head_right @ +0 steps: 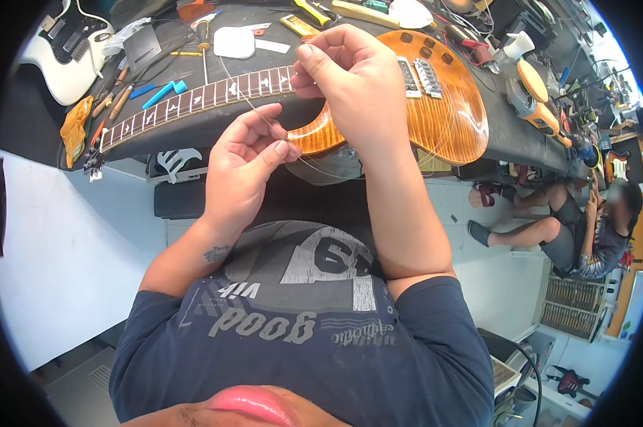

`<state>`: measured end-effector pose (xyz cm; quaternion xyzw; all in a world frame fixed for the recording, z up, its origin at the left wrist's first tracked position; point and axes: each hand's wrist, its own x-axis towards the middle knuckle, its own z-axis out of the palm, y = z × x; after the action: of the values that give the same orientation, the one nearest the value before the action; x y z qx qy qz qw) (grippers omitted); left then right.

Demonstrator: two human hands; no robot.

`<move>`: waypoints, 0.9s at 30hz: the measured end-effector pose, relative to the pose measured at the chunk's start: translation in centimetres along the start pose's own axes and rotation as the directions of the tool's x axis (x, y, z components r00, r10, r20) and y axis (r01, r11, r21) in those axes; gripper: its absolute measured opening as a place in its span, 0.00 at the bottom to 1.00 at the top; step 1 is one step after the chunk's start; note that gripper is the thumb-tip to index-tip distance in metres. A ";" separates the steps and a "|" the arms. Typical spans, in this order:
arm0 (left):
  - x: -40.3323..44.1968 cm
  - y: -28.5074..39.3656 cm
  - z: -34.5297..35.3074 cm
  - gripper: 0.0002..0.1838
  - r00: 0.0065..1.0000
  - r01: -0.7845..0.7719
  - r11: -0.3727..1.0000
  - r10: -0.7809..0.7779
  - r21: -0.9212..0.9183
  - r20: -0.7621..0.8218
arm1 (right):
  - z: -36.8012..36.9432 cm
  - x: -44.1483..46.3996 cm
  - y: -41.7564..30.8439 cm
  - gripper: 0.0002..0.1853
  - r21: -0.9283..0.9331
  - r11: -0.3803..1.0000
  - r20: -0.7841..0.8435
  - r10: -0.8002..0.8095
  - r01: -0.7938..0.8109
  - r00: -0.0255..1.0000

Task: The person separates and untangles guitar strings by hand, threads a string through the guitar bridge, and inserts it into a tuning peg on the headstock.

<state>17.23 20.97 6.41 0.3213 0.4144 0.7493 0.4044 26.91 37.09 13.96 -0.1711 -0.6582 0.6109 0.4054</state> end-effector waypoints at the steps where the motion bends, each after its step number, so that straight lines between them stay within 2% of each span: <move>1: 0.0 0.0 0.0 0.28 1.000 -0.005 1.000 0.005 -0.003 -0.003 | 0.0 0.0 0.0 0.08 -0.005 1.000 -0.001 -0.003 0.003 1.000; 10: -0.2 0.4 -0.7 0.32 0.998 -0.015 0.995 0.021 0.099 -0.056 | 0.5 -0.2 0.2 0.08 0.018 1.000 0.041 0.016 -0.017 0.999; 13: 0.0 0.2 -1.0 0.33 0.997 -0.056 0.997 0.059 0.060 -0.052 | 0.6 -0.2 0.1 0.08 0.008 1.000 0.053 0.030 -0.030 0.998; 22: -0.1 0.8 -0.8 0.35 0.998 -0.042 0.998 0.044 0.050 -0.041 | 0.6 0.1 1.2 0.08 -0.004 1.000 0.056 0.027 -0.026 0.998; 27: -0.2 0.6 -0.9 0.35 0.999 -0.051 0.998 0.051 0.024 -0.015 | 0.1 0.2 1.0 0.09 0.045 0.987 0.105 0.150 -0.155 0.983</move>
<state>16.33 20.26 6.51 0.3307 0.4179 0.7569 0.3783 26.46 37.36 13.11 -0.1789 -0.6464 0.6654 0.3279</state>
